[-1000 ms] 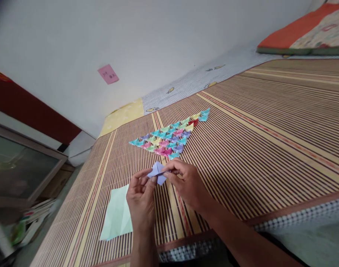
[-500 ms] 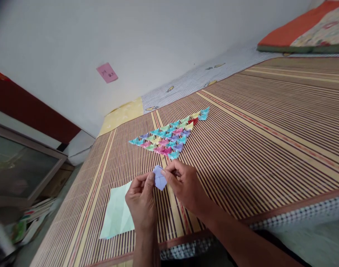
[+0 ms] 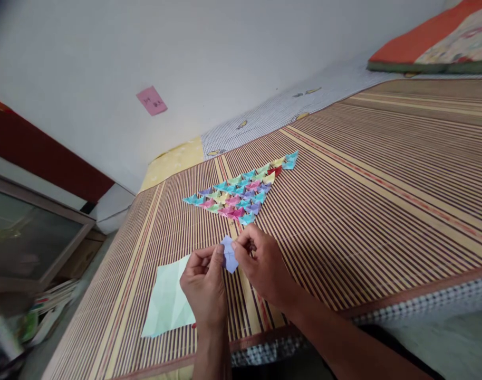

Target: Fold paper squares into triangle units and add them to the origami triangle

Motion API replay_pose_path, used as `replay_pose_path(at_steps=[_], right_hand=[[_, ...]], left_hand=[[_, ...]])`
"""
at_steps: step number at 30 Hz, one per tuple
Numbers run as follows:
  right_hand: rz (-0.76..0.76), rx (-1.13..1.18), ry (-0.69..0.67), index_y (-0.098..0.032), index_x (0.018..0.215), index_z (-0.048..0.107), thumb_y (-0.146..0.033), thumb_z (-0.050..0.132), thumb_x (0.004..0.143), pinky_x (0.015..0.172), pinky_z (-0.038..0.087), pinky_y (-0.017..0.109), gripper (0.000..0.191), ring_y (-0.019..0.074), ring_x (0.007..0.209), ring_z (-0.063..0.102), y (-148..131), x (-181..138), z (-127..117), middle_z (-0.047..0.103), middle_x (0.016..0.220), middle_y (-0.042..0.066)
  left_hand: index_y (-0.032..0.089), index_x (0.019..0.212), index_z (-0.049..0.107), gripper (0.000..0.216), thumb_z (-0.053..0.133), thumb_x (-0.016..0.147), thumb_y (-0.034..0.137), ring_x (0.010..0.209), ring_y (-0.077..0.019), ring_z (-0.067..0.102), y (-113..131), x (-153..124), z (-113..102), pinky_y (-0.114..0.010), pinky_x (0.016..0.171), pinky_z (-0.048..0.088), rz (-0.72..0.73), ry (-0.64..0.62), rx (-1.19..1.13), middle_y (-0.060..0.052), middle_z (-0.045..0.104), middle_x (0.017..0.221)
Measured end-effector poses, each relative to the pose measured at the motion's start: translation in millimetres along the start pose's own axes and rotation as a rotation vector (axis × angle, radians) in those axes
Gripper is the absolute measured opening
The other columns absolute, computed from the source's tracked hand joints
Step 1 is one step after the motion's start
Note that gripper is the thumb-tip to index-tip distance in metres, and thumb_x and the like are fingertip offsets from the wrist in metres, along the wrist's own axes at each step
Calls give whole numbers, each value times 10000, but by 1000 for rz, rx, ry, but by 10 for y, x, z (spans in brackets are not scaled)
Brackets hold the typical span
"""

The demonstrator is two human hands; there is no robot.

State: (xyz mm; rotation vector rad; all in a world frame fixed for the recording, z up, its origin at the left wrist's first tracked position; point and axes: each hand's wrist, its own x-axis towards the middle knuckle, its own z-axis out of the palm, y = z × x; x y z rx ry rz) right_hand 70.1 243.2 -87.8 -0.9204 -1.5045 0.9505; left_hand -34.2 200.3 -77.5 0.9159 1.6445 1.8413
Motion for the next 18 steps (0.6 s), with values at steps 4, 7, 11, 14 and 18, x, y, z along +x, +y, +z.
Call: replay_pose_path(at_steps=[4,7,11,14,18], right_hand=[[-42,-1,2,-208,781,551,-210,580,914,550,434,233,136,121,580,551,-3,14,-29,570,677,-34],[-124,-37,-34,-209,821,560,-175,575,917,574,442,229,102,120,611,574,-11,37,-71,597,709,-29],[-215,-67,-113,-212,867,566,-150,565,920,606,461,228,82,124,648,595,-5,32,-94,614,739,-23],[-205,-43,-170,-213,889,574,-180,570,938,620,484,230,60,134,675,618,12,18,-90,623,751,-15],[-132,30,-175,-210,975,591,-207,608,932,687,532,242,46,152,765,678,55,29,-110,674,843,12]], left_hand=[[165,948,688,269,828,770,310,631,-119,663,34,49,-50,-207,617,519,-79,-71,-67,13,723,682],[154,1062,712,383,850,741,311,664,-128,674,51,119,-108,-229,669,526,-208,-219,-107,-2,742,711],[134,859,771,266,850,722,348,661,-134,648,29,169,-152,-239,651,505,-271,-288,-94,-35,752,740],[146,749,759,226,834,742,359,618,-121,601,1,165,-161,-233,618,475,-260,-292,-110,-6,703,660],[156,696,735,228,863,697,346,582,-108,565,-26,167,-159,-224,590,452,-298,-248,-237,15,668,621]])
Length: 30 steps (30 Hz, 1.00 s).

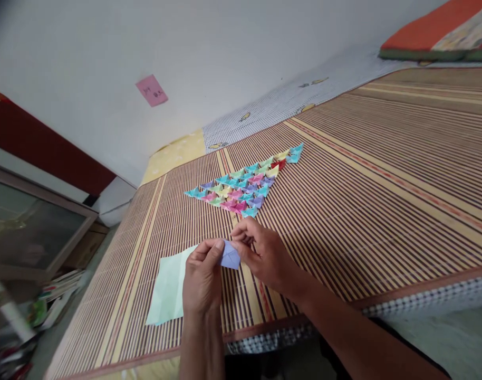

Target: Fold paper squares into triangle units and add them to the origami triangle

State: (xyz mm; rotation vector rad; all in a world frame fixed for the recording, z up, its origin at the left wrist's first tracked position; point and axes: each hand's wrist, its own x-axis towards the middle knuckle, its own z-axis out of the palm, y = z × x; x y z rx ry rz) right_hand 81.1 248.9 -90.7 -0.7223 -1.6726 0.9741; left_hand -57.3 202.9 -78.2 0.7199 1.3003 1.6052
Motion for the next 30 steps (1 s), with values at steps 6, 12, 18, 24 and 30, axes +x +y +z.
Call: replay_pose_path(at_steps=[6,12,18,24,30], right_hand=[[127,150,26,-200,973,615,-310,599,955,586,487,231,113,139,656,638,16,40,-64,654,758,-7],[83,-14,-65,-183,714,601,-293,567,956,542,373,246,268,117,570,507,-25,58,-59,550,623,-29],[67,-21,-81,-184,703,594,-249,577,932,533,360,237,238,110,562,483,-20,60,-92,530,616,-36],[235,194,-32,-180,727,642,-350,694,876,537,420,222,232,112,571,524,80,90,-123,580,629,-29],[447,407,-203,-158,754,686,-427,777,790,541,486,232,287,118,557,591,124,78,-45,670,653,4]], left_hand=[[147,693,741,263,900,635,348,587,-111,577,-20,37,13,-228,611,459,-74,26,-113,5,677,619],[150,754,771,279,902,629,362,627,-142,626,-6,20,54,-265,661,496,-89,-24,-133,-19,722,674],[148,737,742,281,846,721,409,598,-137,591,49,-1,11,-255,614,466,-121,-124,-69,-13,683,629],[140,666,731,218,857,692,316,590,-97,510,55,18,-37,-217,603,396,-112,-147,98,11,627,601],[154,690,723,245,884,634,329,565,-89,516,-4,53,29,-210,599,410,-9,59,-64,26,624,582]])
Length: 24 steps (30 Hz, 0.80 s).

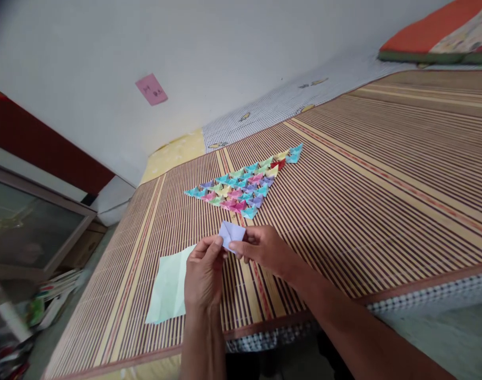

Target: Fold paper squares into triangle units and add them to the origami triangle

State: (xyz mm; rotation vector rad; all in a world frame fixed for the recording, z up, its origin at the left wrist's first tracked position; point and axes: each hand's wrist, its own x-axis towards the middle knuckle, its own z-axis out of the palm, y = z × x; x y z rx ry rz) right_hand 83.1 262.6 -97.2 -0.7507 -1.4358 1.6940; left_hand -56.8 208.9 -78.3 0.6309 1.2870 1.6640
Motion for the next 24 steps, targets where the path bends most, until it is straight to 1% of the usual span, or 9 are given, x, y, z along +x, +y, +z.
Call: replay_pose_path(at_steps=[4,8,10,13,16,18,20,22,24], right_hand=[[-41,-7,40,-170,678,648,-368,727,820,550,501,236,256,119,552,605,-25,-15,39,679,629,5],[-104,-23,163,-175,752,652,-317,687,838,530,468,218,169,105,535,567,-61,-18,9,643,613,-23],[-120,-20,183,-175,786,658,-320,662,857,484,422,206,162,90,488,511,-75,-18,-5,590,581,-47],[-152,-42,178,-174,834,675,-336,646,883,435,368,203,172,82,452,464,-102,-31,-4,564,581,-56],[-239,-163,222,-180,864,693,-309,634,909,485,425,221,148,111,520,554,-136,-64,20,627,632,-26],[-316,-289,261,-192,891,706,-267,616,927,547,468,239,123,134,587,615,-150,-91,40,665,667,-13],[-386,-404,289,-207,910,717,-223,597,936,596,486,252,124,143,635,647,-152,-115,59,704,720,-5],[-427,-455,308,-219,923,721,-197,588,939,644,503,262,136,153,696,678,-146,-129,70,739,793,3],[-435,-432,307,-227,944,720,-193,592,938,688,527,272,132,167,756,706,-140,-134,72,756,845,10]], left_hand=[[144,689,714,283,912,597,324,554,-88,532,-7,8,7,-204,596,426,-19,16,-83,20,633,569],[133,706,714,274,915,601,286,592,-84,558,-4,-14,20,-193,620,442,-116,-83,-130,-22,703,669],[134,723,717,271,913,610,283,598,-82,559,-12,-24,26,-186,610,434,-136,-126,-127,-21,703,680],[148,745,712,268,900,636,304,549,-77,528,-21,-30,22,-185,581,416,-107,-144,-82,20,641,589],[154,792,729,213,857,712,305,470,-64,462,9,-43,17,-181,540,390,-7,-96,71,66,547,482],[162,912,754,208,820,768,297,482,-71,501,54,-67,22,-189,553,417,55,-82,156,55,602,531],[179,1033,753,259,789,809,303,548,-97,595,102,-97,29,-213,599,471,80,-101,182,10,710,665],[186,1045,757,247,767,833,314,613,-124,661,134,-121,29,-236,640,506,84,-129,175,-33,769,777],[189,987,774,196,758,843,322,668,-145,694,143,-128,12,-255,687,525,85,-145,158,-50,783,803]])
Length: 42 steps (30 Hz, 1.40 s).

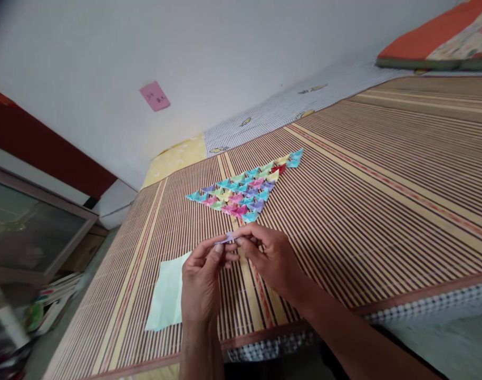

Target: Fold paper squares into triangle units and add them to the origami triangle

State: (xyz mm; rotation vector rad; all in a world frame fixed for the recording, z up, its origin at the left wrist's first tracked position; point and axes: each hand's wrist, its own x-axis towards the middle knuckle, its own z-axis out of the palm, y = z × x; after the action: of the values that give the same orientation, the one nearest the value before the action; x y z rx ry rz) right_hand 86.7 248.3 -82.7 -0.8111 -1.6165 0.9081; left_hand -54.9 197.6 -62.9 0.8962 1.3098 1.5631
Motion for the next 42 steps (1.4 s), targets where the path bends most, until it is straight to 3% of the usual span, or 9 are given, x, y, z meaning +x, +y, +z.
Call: replay_pose_path(at_steps=[4,8,11,20,29,37,42], right_hand=[[21,112,-42,-225,951,709,-200,638,915,730,558,290,83,183,794,718,-5,11,-8,746,864,15],[-30,121,-40,-221,888,705,-204,660,920,743,541,287,58,177,811,692,-49,18,-9,726,853,17],[-44,134,-44,-218,876,703,-199,642,938,738,527,273,90,163,796,683,-95,10,5,718,839,11],[34,169,-24,-215,781,622,-260,620,935,622,521,260,160,151,661,655,-86,-41,95,688,733,0],[105,211,-6,-209,738,614,-259,630,905,623,521,276,175,161,675,654,-63,-36,118,688,739,15],[206,482,-29,-202,714,662,-238,699,855,681,567,258,150,147,712,687,-54,19,112,713,760,8],[218,457,-13,-195,715,645,-234,694,860,632,547,233,158,131,666,665,-50,8,102,693,728,2]], left_hand=[[208,926,806,140,755,853,315,860,-189,718,-20,25,-74,-295,841,526,58,-23,39,-59,786,884],[213,873,820,100,736,868,266,959,-198,680,-13,52,-123,-299,897,503,181,-51,140,-52,753,969],[220,870,813,88,734,868,258,898,-186,673,-4,41,-110,-292,848,513,202,-28,136,-34,740,900],[182,786,769,163,844,746,321,671,-147,664,-35,-19,32,-248,659,534,107,193,103,-12,735,704],[167,744,756,165,860,729,294,658,-131,666,-37,-18,49,-226,646,529,94,185,81,-10,735,689],[170,757,756,160,861,734,289,669,-114,646,-83,-21,64,-210,655,514,112,232,69,-5,740,700],[160,748,749,174,854,734,299,632,-114,629,-105,-28,82,-213,615,505,122,256,80,-7,725,668]])
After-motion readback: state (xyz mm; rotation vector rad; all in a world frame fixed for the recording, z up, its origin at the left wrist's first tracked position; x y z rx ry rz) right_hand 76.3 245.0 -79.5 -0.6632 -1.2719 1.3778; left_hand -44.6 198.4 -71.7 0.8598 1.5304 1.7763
